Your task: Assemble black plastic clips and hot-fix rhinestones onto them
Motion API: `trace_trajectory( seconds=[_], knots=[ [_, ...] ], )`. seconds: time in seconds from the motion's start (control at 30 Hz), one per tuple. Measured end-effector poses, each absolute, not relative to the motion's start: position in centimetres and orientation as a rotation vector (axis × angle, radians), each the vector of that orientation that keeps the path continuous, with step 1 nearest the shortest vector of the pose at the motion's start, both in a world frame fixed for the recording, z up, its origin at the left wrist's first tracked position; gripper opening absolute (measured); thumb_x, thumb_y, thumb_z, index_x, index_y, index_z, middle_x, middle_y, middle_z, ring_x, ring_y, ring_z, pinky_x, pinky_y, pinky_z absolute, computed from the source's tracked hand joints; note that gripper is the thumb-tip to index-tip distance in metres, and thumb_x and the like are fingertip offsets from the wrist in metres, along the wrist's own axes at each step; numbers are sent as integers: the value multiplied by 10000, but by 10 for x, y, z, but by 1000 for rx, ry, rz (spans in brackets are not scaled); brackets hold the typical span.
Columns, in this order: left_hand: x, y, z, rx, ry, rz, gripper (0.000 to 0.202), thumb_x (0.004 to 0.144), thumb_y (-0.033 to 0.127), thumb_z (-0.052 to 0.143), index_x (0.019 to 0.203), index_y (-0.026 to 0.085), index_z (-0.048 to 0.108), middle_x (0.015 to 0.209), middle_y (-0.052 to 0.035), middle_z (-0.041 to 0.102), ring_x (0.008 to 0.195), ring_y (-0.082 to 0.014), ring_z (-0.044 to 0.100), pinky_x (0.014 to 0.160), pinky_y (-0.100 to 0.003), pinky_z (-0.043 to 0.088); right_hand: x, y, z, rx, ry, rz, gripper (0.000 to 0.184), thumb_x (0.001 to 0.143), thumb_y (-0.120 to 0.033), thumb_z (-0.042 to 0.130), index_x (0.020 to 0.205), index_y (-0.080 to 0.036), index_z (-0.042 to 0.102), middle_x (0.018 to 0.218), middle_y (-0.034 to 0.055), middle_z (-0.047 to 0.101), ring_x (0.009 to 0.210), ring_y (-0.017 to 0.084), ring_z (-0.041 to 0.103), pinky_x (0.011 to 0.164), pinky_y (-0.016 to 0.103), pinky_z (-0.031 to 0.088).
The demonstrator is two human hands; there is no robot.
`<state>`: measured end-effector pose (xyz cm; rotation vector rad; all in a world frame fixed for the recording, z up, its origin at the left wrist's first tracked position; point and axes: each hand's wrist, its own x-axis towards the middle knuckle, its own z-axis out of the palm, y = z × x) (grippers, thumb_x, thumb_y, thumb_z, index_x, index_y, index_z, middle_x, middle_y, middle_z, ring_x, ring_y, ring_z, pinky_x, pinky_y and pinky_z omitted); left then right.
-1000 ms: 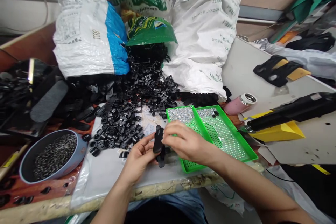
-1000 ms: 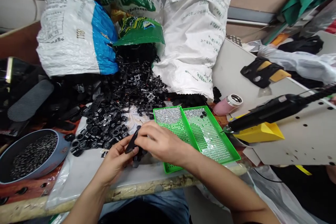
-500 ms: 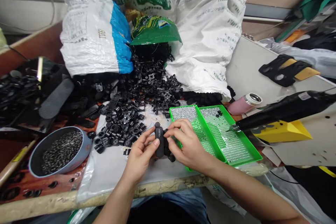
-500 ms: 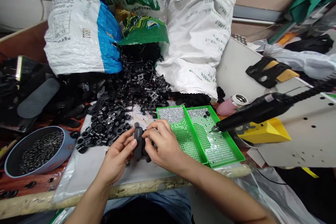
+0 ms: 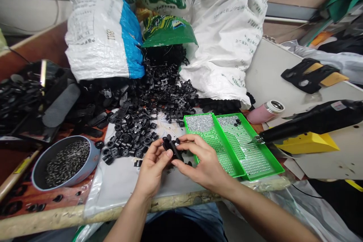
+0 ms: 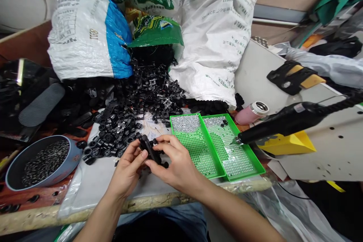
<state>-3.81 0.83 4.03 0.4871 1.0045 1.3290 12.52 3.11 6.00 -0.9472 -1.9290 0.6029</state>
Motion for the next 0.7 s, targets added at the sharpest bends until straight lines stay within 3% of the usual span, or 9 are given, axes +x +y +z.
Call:
trace_trajectory(
  seconds=[0.1,0.27,0.53,0.7],
  knots=[
    [-38,8,39,451,1029,1348,533,577,348,965,1016,203,700,834,20,722,743,-95,663,659,-176,566,125,31,66,-928,-1933,458,56,862,-169,713,905,-177,679,1022,95,676,980,215,667,837,381,606],
    [-37,9,39,432,1031,1388,510,552,320,974,961,199,694,792,32,721,701,-104,673,609,-197,595,124,30,71,-879,-2054,196,101,873,-82,665,844,-177,647,891,87,683,968,237,617,832,412,603],
    [-40,9,42,336,1028,1381,530,512,331,984,958,193,732,802,14,755,695,-125,694,558,-203,602,123,26,62,-776,-2098,282,181,907,-114,668,1078,-170,687,1032,111,687,1019,232,620,868,422,609],
    [-40,9,40,421,1066,1386,515,591,366,949,1034,182,762,889,-38,786,767,-152,720,646,-220,603,122,20,57,-818,-2048,328,246,909,-132,650,1135,-223,681,1165,120,656,1140,259,612,951,477,588]
  ],
)
